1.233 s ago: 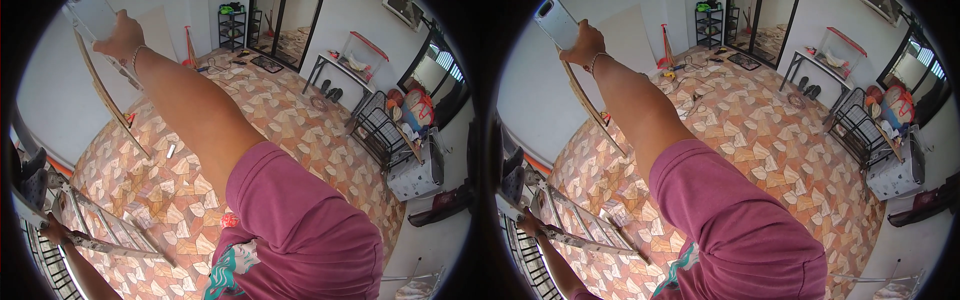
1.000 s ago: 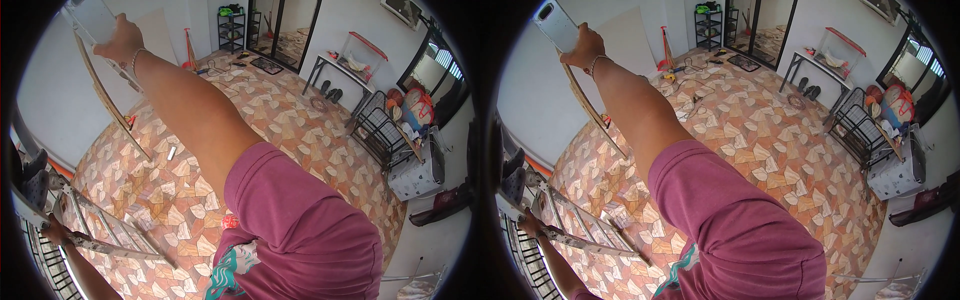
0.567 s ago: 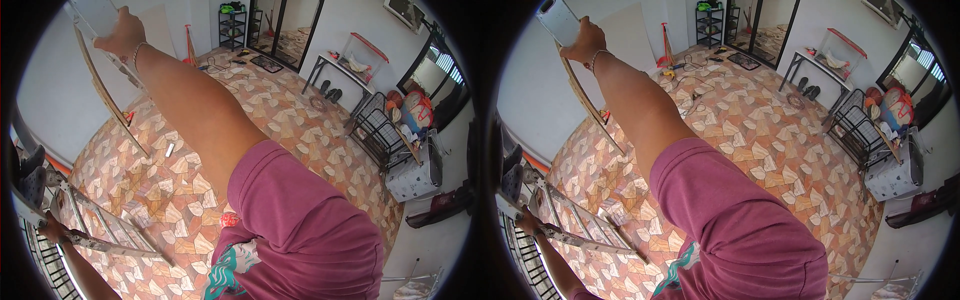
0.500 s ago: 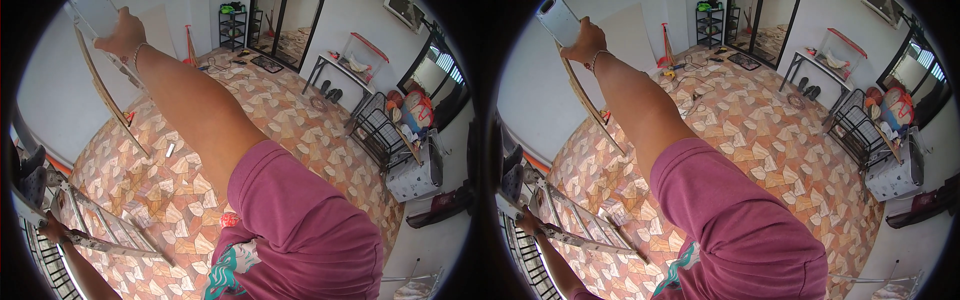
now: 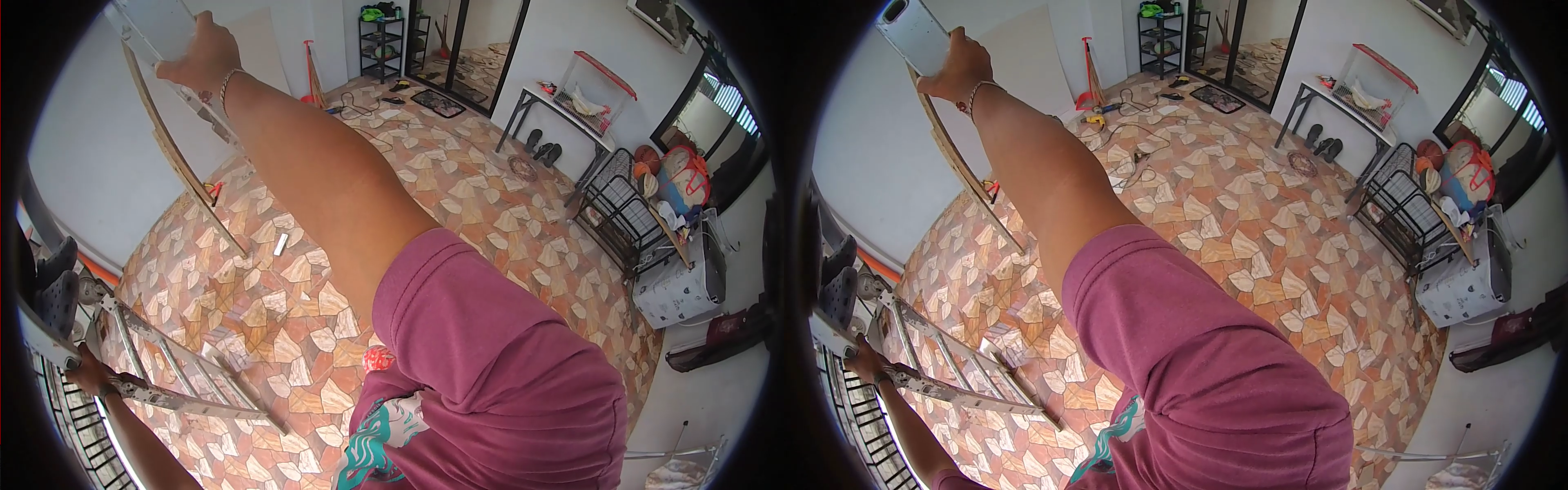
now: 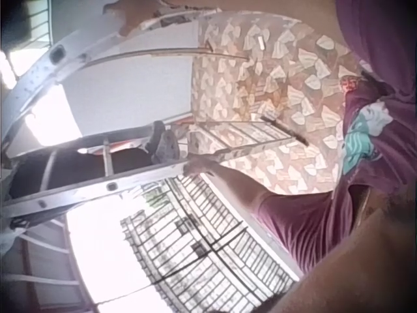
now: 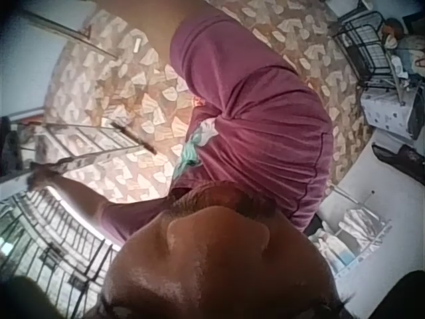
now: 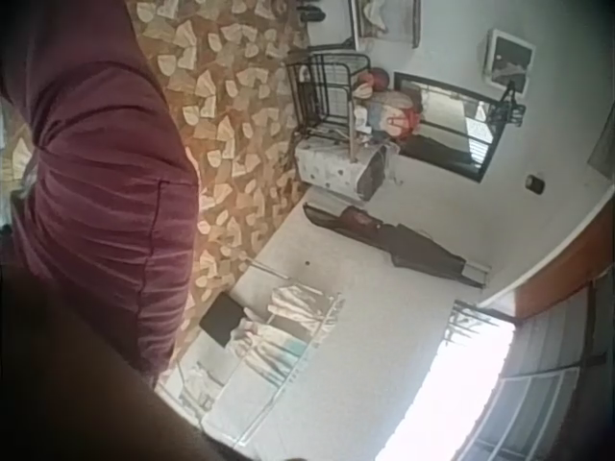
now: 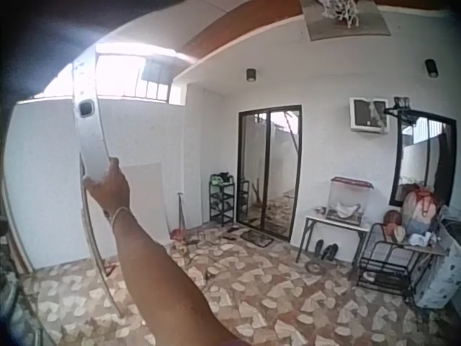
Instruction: Assist a co-worker in installing metal ceiling tracks by steadying the ladder and handing up materials and tools.
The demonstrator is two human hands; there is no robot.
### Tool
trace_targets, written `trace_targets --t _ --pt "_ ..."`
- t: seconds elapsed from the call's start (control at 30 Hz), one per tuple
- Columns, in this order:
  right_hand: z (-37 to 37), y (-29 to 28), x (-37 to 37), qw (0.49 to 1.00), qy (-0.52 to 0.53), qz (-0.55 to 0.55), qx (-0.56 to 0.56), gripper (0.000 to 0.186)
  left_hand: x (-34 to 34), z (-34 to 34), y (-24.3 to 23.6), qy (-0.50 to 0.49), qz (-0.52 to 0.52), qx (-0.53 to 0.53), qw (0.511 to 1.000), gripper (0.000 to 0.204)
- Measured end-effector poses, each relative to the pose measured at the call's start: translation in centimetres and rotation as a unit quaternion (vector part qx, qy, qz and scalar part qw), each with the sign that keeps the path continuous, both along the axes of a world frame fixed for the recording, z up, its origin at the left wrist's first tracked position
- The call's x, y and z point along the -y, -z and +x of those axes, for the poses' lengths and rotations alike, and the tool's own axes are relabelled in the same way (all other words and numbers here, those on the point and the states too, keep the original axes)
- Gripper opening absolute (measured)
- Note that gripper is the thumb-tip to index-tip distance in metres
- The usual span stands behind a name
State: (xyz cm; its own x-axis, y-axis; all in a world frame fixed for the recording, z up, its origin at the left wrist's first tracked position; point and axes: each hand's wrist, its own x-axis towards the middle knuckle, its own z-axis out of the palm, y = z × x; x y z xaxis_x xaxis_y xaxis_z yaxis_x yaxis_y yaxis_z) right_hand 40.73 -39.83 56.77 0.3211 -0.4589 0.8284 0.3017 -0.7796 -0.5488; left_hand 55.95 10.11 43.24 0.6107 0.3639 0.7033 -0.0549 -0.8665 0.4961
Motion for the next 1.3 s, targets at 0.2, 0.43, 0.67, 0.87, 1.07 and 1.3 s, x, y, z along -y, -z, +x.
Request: trace_targets --t 0.2,0.43,0.67,0.87,1.07,1.3 --pt "-0.4 -0.3 -0.2 0.998 -0.04 0.022 -0.041 0.067 -1.4 1.3 0.4 0.004 -0.01 0.002 1.0 0.087" --pt "-0.4 -0.2 -0.1 0.998 -0.037 0.025 -0.032 0.067 -0.9 1.0 0.4 0.006 -0.014 -0.007 1.0 0.082" --pt "-0.4 -0.2 -0.4 0.998 -0.043 0.032 -0.03 0.063 -0.9 1.0 0.4 0.029 -0.02 0.009 0.999 0.085" --pt "0.1 -0.1 -0.2 1.0 -0.01 0.008 -0.012 0.062 -0.6 0.6 0.2 0.028 -0.014 0.014 0.999 0.087" --pt "-0.3 -0.1 0.0 0.999 -0.027 0.014 -0.01 0.062 -0.1 -0.3 0.1 0.019 -0.014 0.006 1.0 0.085" --pt "-2.5 -0.5 -0.7 1.0 -0.017 -0.025 0.006 0.061 1.1 -0.8 0.3 0.036 -0.004 0.058 0.998 0.074"
